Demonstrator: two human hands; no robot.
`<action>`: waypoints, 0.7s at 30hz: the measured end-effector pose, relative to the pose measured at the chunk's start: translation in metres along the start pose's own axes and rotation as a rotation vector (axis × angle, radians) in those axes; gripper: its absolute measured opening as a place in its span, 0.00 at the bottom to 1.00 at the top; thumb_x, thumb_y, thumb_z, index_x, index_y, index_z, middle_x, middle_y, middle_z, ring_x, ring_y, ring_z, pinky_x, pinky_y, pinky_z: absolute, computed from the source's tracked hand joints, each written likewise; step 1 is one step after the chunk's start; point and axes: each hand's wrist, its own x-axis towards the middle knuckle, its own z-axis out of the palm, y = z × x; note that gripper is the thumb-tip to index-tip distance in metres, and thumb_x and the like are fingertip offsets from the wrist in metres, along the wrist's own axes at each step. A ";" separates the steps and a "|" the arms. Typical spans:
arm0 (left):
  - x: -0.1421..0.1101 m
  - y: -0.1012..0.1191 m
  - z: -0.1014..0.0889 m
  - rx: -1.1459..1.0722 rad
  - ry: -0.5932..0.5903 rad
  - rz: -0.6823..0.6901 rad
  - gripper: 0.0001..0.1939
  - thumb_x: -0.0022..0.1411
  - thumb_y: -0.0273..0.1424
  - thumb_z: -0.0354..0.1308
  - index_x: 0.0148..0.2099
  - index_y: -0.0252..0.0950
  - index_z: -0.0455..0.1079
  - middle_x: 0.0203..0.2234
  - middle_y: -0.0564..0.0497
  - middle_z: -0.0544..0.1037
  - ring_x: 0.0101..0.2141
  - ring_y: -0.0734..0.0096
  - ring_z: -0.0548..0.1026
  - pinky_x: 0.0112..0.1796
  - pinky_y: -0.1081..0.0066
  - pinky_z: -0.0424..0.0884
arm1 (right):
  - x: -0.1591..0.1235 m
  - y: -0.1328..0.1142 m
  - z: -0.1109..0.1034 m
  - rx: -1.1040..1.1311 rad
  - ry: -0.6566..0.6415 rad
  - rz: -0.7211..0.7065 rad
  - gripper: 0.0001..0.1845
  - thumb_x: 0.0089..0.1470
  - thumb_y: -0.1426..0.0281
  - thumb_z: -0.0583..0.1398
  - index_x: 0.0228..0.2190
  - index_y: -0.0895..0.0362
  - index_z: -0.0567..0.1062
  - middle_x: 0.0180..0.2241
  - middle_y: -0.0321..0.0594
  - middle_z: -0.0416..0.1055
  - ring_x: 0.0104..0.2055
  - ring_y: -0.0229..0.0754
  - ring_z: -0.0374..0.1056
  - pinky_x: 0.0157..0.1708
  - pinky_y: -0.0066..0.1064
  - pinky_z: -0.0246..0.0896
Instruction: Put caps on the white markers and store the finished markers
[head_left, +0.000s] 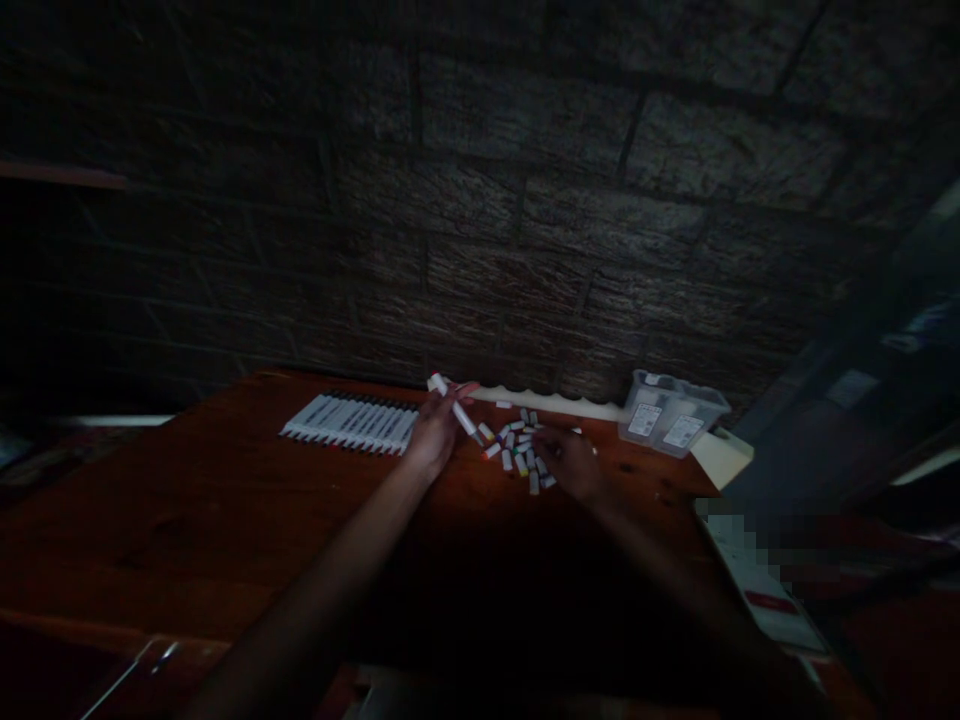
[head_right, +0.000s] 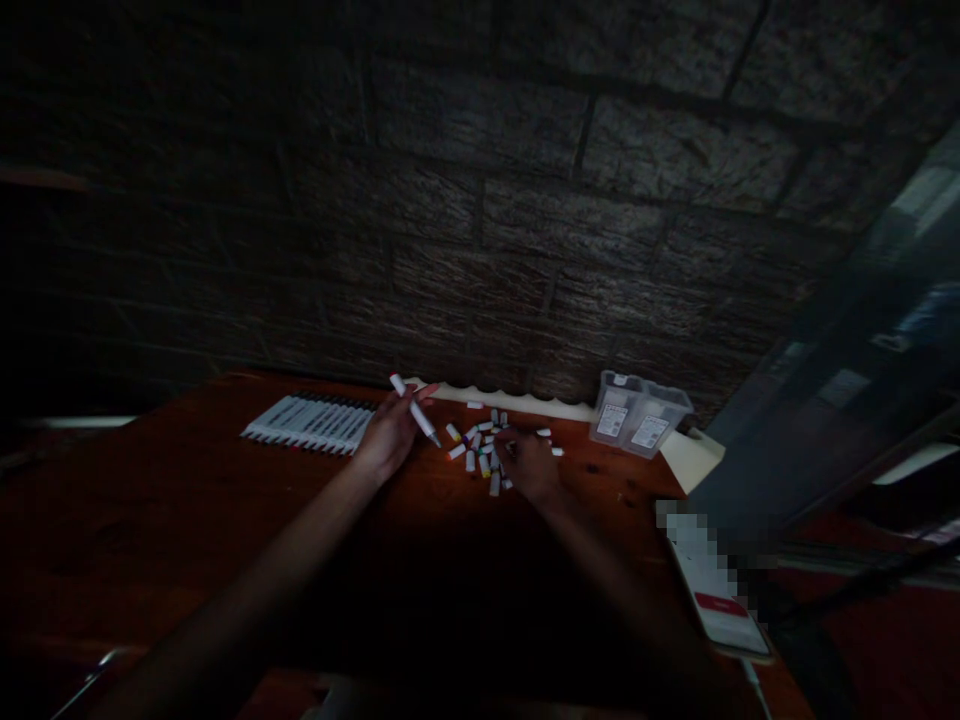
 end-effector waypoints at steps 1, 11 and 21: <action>0.001 0.001 -0.002 -0.001 -0.003 0.014 0.10 0.55 0.29 0.64 0.37 0.35 0.66 0.41 0.47 0.80 0.32 0.75 0.74 0.34 0.74 0.67 | 0.010 -0.008 0.003 -0.080 -0.033 0.028 0.14 0.59 0.65 0.54 0.41 0.51 0.78 0.39 0.39 0.79 0.38 0.44 0.74 0.41 0.33 0.65; 0.004 0.003 -0.006 -0.042 0.035 0.026 0.14 0.45 0.29 0.71 0.36 0.33 0.73 0.34 0.50 0.79 0.37 0.73 0.75 0.40 0.72 0.68 | 0.050 -0.039 0.028 -0.184 -0.120 0.163 0.13 0.50 0.65 0.61 0.35 0.59 0.80 0.37 0.53 0.78 0.42 0.58 0.74 0.40 0.43 0.67; -0.005 0.003 -0.002 0.052 0.020 -0.046 0.15 0.40 0.23 0.72 0.34 0.31 0.75 0.27 0.53 0.79 0.30 0.79 0.76 0.36 0.80 0.72 | 0.008 0.013 -0.004 0.505 0.080 0.106 0.19 0.54 0.59 0.57 0.43 0.57 0.75 0.38 0.43 0.78 0.39 0.44 0.74 0.39 0.35 0.69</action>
